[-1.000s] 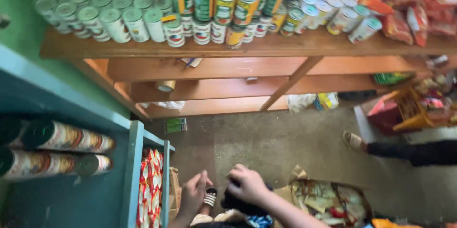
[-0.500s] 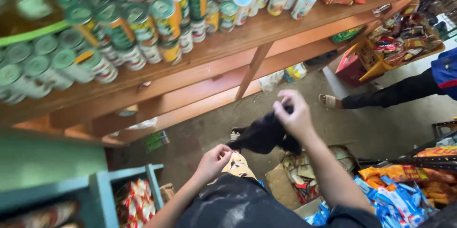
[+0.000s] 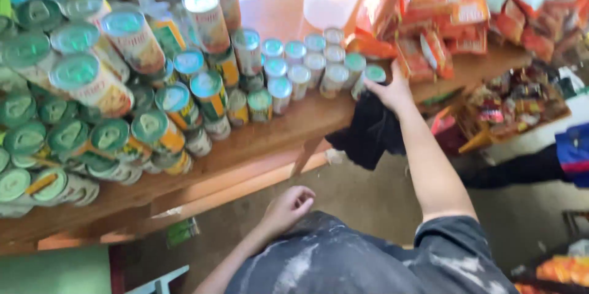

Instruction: Cleaning dusty cans with a black cloth in a grocery store.

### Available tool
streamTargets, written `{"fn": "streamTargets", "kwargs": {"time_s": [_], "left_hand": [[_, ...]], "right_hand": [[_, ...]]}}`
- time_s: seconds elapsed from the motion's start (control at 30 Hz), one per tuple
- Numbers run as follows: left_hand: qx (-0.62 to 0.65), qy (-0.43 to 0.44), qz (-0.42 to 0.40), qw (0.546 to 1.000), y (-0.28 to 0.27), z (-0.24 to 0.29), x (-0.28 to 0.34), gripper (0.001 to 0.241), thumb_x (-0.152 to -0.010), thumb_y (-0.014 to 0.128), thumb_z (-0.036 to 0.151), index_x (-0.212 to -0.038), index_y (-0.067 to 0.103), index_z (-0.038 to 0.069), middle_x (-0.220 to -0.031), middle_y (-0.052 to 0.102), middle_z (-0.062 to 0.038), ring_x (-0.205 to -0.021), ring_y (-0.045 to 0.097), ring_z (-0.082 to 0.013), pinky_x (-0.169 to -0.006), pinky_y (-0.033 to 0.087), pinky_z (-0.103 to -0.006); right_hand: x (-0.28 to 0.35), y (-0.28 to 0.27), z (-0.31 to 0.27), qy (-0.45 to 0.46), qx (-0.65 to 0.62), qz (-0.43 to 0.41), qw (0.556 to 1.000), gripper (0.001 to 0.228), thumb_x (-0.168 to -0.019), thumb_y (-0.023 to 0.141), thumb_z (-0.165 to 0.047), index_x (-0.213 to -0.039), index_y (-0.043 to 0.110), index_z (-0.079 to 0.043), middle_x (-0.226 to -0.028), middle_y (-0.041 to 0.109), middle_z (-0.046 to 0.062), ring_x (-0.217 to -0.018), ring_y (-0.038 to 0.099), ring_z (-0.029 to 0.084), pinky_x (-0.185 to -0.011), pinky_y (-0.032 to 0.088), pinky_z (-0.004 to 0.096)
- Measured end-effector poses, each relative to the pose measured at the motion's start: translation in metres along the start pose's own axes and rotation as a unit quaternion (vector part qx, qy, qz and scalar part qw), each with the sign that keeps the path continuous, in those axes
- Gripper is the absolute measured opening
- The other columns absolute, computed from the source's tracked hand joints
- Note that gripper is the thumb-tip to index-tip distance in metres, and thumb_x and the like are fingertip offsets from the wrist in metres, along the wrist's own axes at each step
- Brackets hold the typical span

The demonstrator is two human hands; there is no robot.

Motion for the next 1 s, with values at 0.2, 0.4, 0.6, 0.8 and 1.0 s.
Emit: {"fn": "streamTargets", "kwargs": {"time_s": [0.2, 0.4, 0.6, 0.8, 1.0], "left_hand": [[0.165, -0.014, 0.067, 0.984, 0.003, -0.053, -0.042, 0.019, -0.098, 0.065, 0.021, -0.115, 0.073, 0.018, -0.089, 0.07, -0.01, -0.079, 0.069, -0.0217, -0.07, 0.058, -0.0343], [0.077, 0.091, 0.136, 0.984, -0.045, 0.021, -0.031, 0.037, -0.083, 0.082, 0.022, -0.117, 0.07, 0.019, -0.101, 0.063, -0.006, -0.095, 0.062, -0.0255, -0.079, 0.055, -0.0328], [-0.028, 0.285, 0.096, 0.953, -0.068, 0.109, -0.004, 0.123, -0.063, 0.095, 0.047, -0.154, 0.026, 0.004, -0.157, 0.036, -0.021, -0.146, 0.04, -0.0373, -0.121, 0.037, -0.0482], [0.116, 0.136, 0.106, 0.978, -0.049, 0.009, 0.028, 0.09, -0.049, 0.105, 0.031, -0.13, 0.067, 0.018, -0.119, 0.071, -0.005, -0.117, 0.067, -0.0253, -0.104, 0.05, -0.039], [-0.084, -0.002, 0.188, 0.979, -0.065, -0.024, 0.14, 0.082, -0.05, 0.098, 0.027, -0.125, 0.066, 0.024, -0.114, 0.069, -0.001, -0.113, 0.066, -0.0256, -0.099, 0.053, -0.0397]], "right_hand": [[0.015, 0.0, 0.013, -0.007, 0.022, -0.002, 1.0, 0.074, -0.068, 0.09, -0.054, -0.134, 0.063, -0.032, -0.128, 0.069, 0.009, -0.125, 0.063, 0.033, -0.108, 0.048, 0.047], [0.105, -0.02, -0.025, -0.157, -0.043, 0.044, 0.986, 0.071, -0.063, 0.095, -0.044, -0.125, 0.066, -0.024, -0.123, 0.069, 0.005, -0.122, 0.064, 0.028, -0.108, 0.048, 0.043], [0.253, 0.007, -0.13, -0.441, -0.042, -0.108, 0.89, 0.076, -0.058, 0.092, -0.02, -0.127, 0.063, -0.013, -0.116, 0.069, 0.009, -0.104, 0.065, 0.026, -0.087, 0.057, 0.035], [0.306, 0.069, -0.124, -0.369, -0.221, -0.173, 0.886, 0.097, -0.058, 0.101, -0.048, -0.139, 0.059, -0.015, -0.126, 0.059, 0.01, -0.115, 0.063, 0.031, -0.095, 0.053, 0.04], [0.346, 0.09, -0.067, -0.112, -0.294, -0.112, 0.943, 0.057, -0.086, 0.077, -0.053, -0.133, 0.064, -0.021, -0.112, 0.069, 0.004, -0.104, 0.061, 0.014, -0.095, 0.046, 0.034]]}}
Point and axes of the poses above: each hand's wrist, its own x-axis away from the middle knuckle, its own y-axis out of the palm, z = x × y, the point moved 7 cm from there along -x, towards the middle knuckle
